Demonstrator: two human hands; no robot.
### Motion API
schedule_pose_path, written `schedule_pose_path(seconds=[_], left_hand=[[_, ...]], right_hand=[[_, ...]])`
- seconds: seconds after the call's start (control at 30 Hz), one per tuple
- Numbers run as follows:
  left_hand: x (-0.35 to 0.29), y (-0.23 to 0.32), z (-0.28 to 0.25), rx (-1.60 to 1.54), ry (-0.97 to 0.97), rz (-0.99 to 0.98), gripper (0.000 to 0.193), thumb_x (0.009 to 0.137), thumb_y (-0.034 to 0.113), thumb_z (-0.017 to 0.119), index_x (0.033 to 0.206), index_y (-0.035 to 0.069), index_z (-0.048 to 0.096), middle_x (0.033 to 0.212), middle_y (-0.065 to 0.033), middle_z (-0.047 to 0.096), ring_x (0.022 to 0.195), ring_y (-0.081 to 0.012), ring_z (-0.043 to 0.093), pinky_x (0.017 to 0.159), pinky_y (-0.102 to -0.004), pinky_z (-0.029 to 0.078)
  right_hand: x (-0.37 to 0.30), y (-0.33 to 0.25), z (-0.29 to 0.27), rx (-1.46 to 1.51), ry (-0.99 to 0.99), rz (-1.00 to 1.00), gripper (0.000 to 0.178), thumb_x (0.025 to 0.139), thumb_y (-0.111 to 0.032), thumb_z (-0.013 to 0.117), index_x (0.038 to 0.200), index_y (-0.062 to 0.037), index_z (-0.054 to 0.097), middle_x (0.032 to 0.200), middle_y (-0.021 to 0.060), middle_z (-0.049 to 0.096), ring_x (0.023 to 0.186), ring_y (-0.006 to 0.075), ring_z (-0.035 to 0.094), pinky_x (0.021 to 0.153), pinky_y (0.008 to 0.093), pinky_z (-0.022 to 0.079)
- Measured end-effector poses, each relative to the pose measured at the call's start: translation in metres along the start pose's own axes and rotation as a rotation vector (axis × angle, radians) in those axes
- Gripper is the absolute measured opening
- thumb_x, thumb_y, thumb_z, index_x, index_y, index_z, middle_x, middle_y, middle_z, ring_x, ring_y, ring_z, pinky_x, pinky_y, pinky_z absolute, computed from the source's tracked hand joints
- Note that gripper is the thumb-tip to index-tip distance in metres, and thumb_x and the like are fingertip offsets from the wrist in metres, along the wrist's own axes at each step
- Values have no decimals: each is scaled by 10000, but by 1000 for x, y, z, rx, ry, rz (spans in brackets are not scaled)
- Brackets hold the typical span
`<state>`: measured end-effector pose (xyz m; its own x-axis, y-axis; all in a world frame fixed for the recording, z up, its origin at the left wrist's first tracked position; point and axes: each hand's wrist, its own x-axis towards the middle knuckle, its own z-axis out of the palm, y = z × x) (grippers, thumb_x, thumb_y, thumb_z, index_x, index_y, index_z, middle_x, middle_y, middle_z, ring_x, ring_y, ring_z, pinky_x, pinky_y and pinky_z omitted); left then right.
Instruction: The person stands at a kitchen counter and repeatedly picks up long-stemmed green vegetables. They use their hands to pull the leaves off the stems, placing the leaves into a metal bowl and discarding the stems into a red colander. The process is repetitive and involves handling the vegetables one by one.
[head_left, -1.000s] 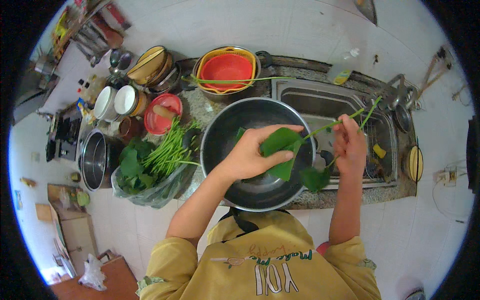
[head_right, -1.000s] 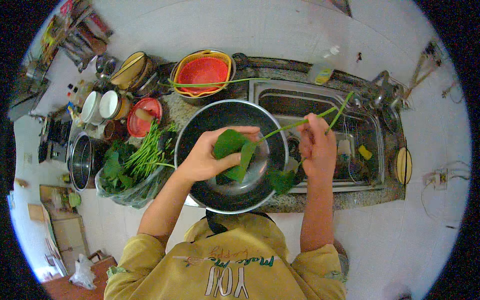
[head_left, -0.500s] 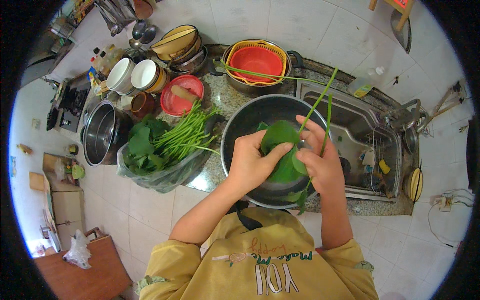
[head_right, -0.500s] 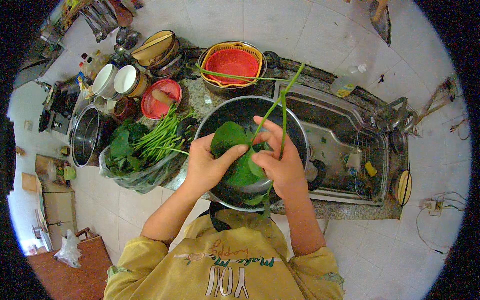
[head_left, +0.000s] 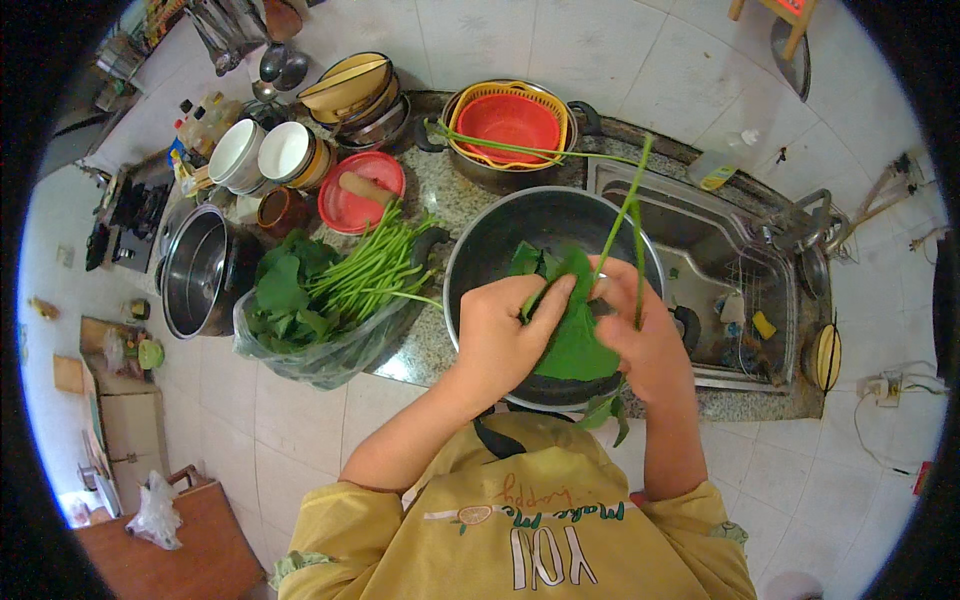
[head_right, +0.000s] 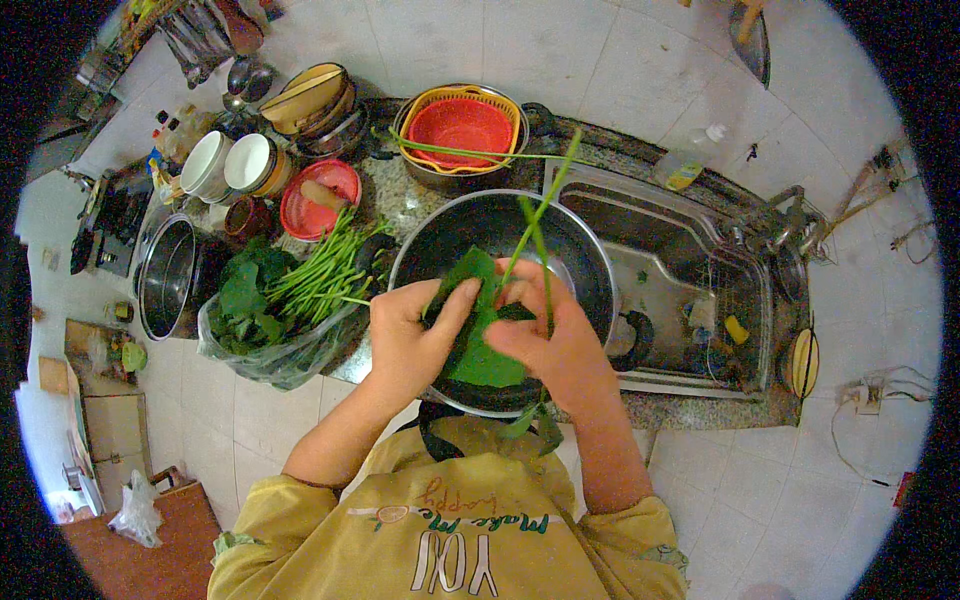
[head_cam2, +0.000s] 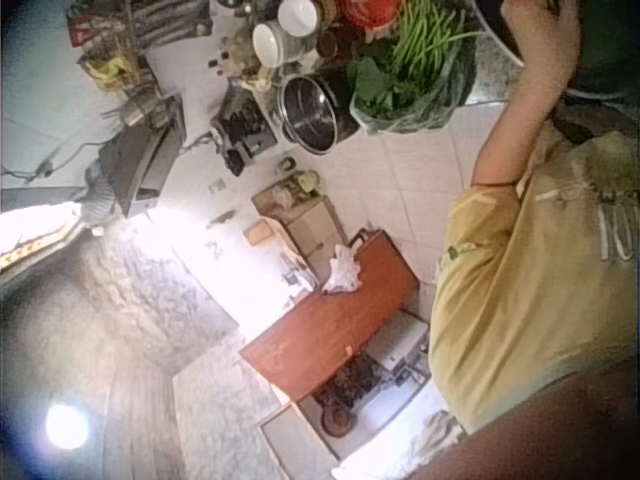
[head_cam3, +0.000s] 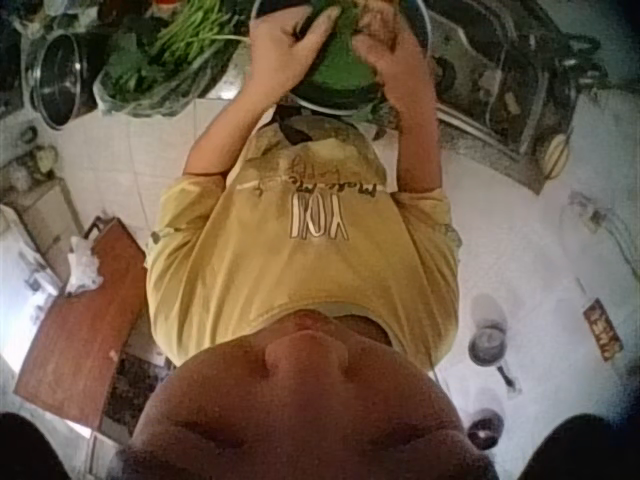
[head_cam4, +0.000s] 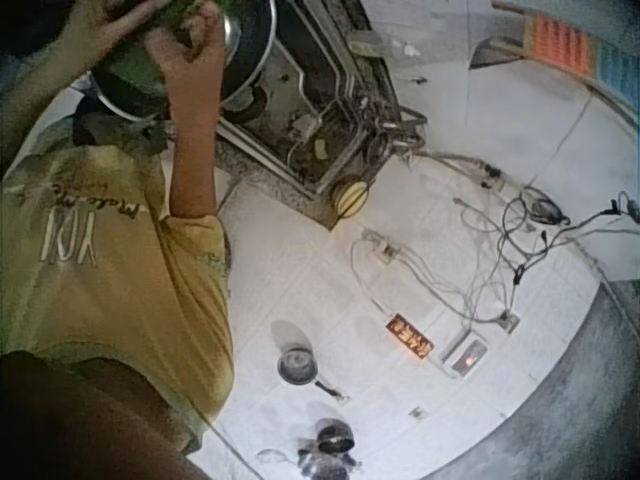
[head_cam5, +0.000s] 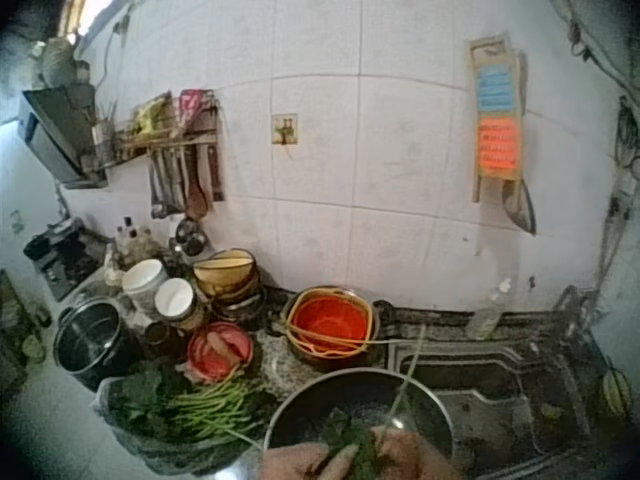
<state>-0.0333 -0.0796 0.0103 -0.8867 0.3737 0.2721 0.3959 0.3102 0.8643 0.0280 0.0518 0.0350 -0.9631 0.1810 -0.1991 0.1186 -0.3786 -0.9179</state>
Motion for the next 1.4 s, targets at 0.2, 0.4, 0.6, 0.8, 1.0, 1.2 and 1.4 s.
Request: schedule_pose_path(seconds=[0.2,0.4,0.6,0.8,1.0,1.2,1.4], left_hand=[[1,1,7,-472,64,-142,211,818,156,576,705,-23,568,526,-30,484,490,-59,412,444,-249,340],[3,-3,-8,-709,-96,-329,162,841,151,553,813,-4,592,631,42,548,560,-4,443,502,-162,363],[2,-12,-8,-888,-55,-378,195,833,200,559,828,8,588,738,1,573,668,-41,494,599,-201,398],[14,5,-9,-707,-117,-77,219,761,206,626,844,7,586,804,-17,586,724,-70,515,649,-209,403],[24,-8,-8,-631,-179,-283,152,793,136,591,778,-15,596,760,-26,599,660,-60,508,607,-209,410],[4,-24,-11,-1108,-281,-461,330,820,164,561,1085,-4,463,829,-68,601,704,-99,569,557,-217,447],[-5,-27,-20,-731,-483,-442,141,773,61,588,886,-23,573,635,-53,595,416,-113,530,405,-221,421]], right_hand=[[-1,10,-16,-219,40,-48,233,700,-104,668,892,-11,575,793,22,580,701,86,534,645,214,417],[-4,2,-12,-196,120,-23,174,693,-110,677,799,1,596,720,15,588,653,82,534,617,205,413],[-2,8,-16,-214,169,-24,163,696,-110,670,796,-2,600,714,19,590,635,77,530,602,200,410],[0,10,-15,-200,150,-14,153,698,-110,665,781,0,598,698,13,583,630,71,523,603,197,406],[2,7,-11,-133,133,-28,142,695,-95,665,770,0,591,703,16,585,626,74,523,602,200,408],[6,5,-19,-53,246,-105,119,701,-75,660,755,2,587,712,30,589,620,83,529,589,203,415],[8,1,-20,86,291,-57,123,734,-100,646,749,7,588,707,37,590,618,85,534,582,211,423]])
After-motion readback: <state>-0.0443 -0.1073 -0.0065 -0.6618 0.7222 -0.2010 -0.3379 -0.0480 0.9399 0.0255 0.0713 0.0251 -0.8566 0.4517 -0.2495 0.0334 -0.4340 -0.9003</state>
